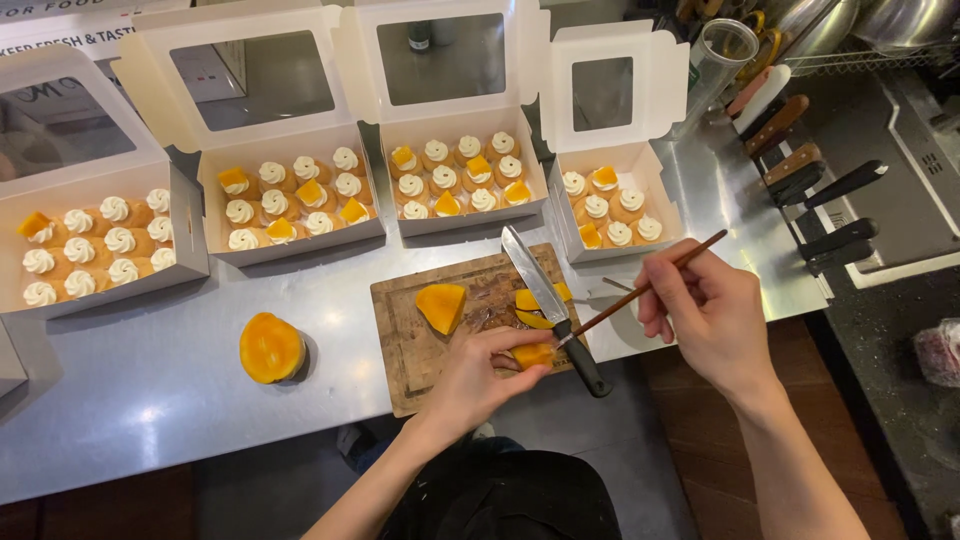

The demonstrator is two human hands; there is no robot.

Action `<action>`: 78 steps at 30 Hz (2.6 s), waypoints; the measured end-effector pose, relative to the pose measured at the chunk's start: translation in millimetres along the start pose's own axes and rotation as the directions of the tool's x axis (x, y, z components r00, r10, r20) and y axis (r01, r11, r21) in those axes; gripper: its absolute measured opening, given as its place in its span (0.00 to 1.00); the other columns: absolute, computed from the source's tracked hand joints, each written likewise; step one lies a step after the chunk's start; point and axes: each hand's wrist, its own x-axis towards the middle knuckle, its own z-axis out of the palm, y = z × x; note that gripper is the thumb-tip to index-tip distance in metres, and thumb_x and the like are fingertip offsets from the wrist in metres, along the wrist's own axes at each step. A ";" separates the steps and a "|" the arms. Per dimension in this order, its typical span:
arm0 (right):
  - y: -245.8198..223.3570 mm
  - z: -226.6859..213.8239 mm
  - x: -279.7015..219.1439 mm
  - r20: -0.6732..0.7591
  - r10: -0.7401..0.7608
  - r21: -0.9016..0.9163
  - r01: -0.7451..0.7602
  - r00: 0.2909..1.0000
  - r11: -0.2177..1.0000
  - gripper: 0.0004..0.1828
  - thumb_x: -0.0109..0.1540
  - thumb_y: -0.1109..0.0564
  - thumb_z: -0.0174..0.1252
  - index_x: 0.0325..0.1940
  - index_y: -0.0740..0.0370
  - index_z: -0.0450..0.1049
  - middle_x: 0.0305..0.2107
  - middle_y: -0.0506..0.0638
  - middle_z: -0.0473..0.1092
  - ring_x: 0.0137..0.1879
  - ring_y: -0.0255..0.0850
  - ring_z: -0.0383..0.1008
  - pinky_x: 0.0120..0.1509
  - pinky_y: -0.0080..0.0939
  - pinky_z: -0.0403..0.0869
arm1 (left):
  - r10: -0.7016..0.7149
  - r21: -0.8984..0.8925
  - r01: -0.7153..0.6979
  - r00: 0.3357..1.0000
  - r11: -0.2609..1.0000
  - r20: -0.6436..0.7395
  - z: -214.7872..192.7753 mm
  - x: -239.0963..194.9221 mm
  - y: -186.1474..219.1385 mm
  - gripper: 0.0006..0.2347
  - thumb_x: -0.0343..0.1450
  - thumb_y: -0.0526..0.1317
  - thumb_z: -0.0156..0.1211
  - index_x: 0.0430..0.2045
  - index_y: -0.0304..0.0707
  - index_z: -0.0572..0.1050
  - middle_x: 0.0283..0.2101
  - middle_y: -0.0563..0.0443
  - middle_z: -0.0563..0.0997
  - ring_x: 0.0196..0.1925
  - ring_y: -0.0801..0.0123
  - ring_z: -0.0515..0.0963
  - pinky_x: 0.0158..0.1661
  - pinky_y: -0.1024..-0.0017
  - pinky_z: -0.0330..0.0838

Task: Slicing mangoes and placing the pieces on top of frosted cupcakes in boxes.

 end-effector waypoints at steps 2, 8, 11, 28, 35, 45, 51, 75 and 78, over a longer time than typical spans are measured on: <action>6.5 -12.0 -4.2 -0.070 0.005 -0.098 -0.012 0.998 0.995 0.13 0.72 0.62 0.53 0.33 0.67 0.75 0.12 0.55 0.69 0.15 0.39 0.70 0.19 0.33 0.72 | -0.010 0.016 0.011 0.999 1.000 -0.030 1.9 -0.4 -2.5 0.17 0.65 0.31 0.73 0.48 0.34 0.83 0.45 0.39 0.86 0.46 0.63 0.84 0.40 0.75 0.84; 105.6 -68.9 -55.8 -0.679 0.018 -0.241 -0.245 0.734 0.939 0.16 0.88 0.59 0.42 0.52 0.70 0.70 0.29 0.54 0.70 0.28 0.37 0.70 0.33 0.33 0.72 | -0.189 -0.272 0.140 0.969 0.952 -0.161 -10.2 -4.5 4.2 0.14 0.72 0.38 0.59 0.49 0.30 0.81 0.53 0.40 0.84 0.44 0.58 0.89 0.45 0.70 0.89; 211.5 -85.9 -85.2 -0.714 0.192 -0.216 -0.473 0.673 0.854 0.19 0.84 0.56 0.43 0.46 0.69 0.73 0.26 0.55 0.72 0.26 0.40 0.73 0.30 0.39 0.73 | -0.137 -0.286 0.050 0.947 0.957 -0.292 -25.2 -4.2 0.2 0.13 0.72 0.40 0.60 0.45 0.32 0.83 0.50 0.40 0.86 0.52 0.61 0.86 0.45 0.69 0.90; 37.7 145.3 34.8 -0.046 0.312 -0.029 -0.313 0.949 0.949 0.12 0.77 0.60 0.51 0.52 0.74 0.75 0.40 0.65 0.77 0.41 0.46 0.75 0.43 0.39 0.73 | 0.075 -0.064 -0.142 0.793 0.988 -0.604 -208.6 -75.7 23.4 0.10 0.69 0.31 0.66 0.44 0.39 0.83 0.50 0.46 0.85 0.52 0.66 0.85 0.49 0.75 0.86; -136.3 405.1 91.4 0.614 -0.389 0.216 0.328 0.687 0.920 0.12 0.62 0.59 0.63 0.49 0.59 0.79 0.42 0.49 0.81 0.44 0.38 0.82 0.46 0.33 0.80 | 0.061 -0.082 -0.174 0.684 0.981 -0.727 -323.3 -133.1 6.0 0.11 0.67 0.26 0.67 0.41 0.34 0.82 0.46 0.45 0.83 0.43 0.65 0.86 0.49 0.73 0.86; -130.6 620.6 132.7 0.716 -0.289 0.324 0.064 0.636 0.944 0.08 0.59 0.59 0.70 0.42 0.58 0.80 0.35 0.45 0.79 0.38 0.33 0.77 0.47 0.31 0.78 | -0.094 -0.111 -0.004 0.505 0.994 -0.858 -474.2 -199.0 -34.7 0.15 0.69 0.31 0.65 0.51 0.36 0.79 0.53 0.48 0.85 0.48 0.67 0.87 0.51 0.73 0.83; -65.6 737.3 193.1 0.716 -0.127 0.019 0.163 0.687 0.986 0.08 0.57 0.52 0.74 0.37 0.49 0.81 0.31 0.39 0.78 0.36 0.30 0.74 0.43 0.31 0.71 | -0.077 -0.077 0.000 0.122 0.997 -0.990 -528.8 -229.4 -54.2 0.14 0.74 0.35 0.56 0.54 0.31 0.72 0.55 0.44 0.79 0.52 0.63 0.83 0.47 0.68 0.83; -43.8 720.4 186.3 0.642 -0.408 0.177 0.392 0.649 0.903 0.23 0.59 0.49 0.72 0.54 0.55 0.74 0.48 0.51 0.70 0.53 0.43 0.73 0.55 0.40 0.73 | -0.008 0.000 0.043 0.173 0.999 -0.985 -525.8 -227.5 -77.6 0.11 0.78 0.34 0.50 0.54 0.28 0.70 0.56 0.41 0.75 0.49 0.62 0.81 0.40 0.71 0.81; -95.3 614.9 175.8 0.389 -0.395 0.202 0.341 0.832 0.918 0.19 0.63 0.60 0.68 0.57 0.60 0.75 0.52 0.54 0.74 0.54 0.42 0.75 0.53 0.35 0.75 | -0.006 0.009 0.049 0.300 0.999 -0.954 -493.5 -201.9 -67.4 0.10 0.78 0.34 0.51 0.52 0.29 0.71 0.55 0.42 0.75 0.46 0.65 0.80 0.40 0.75 0.79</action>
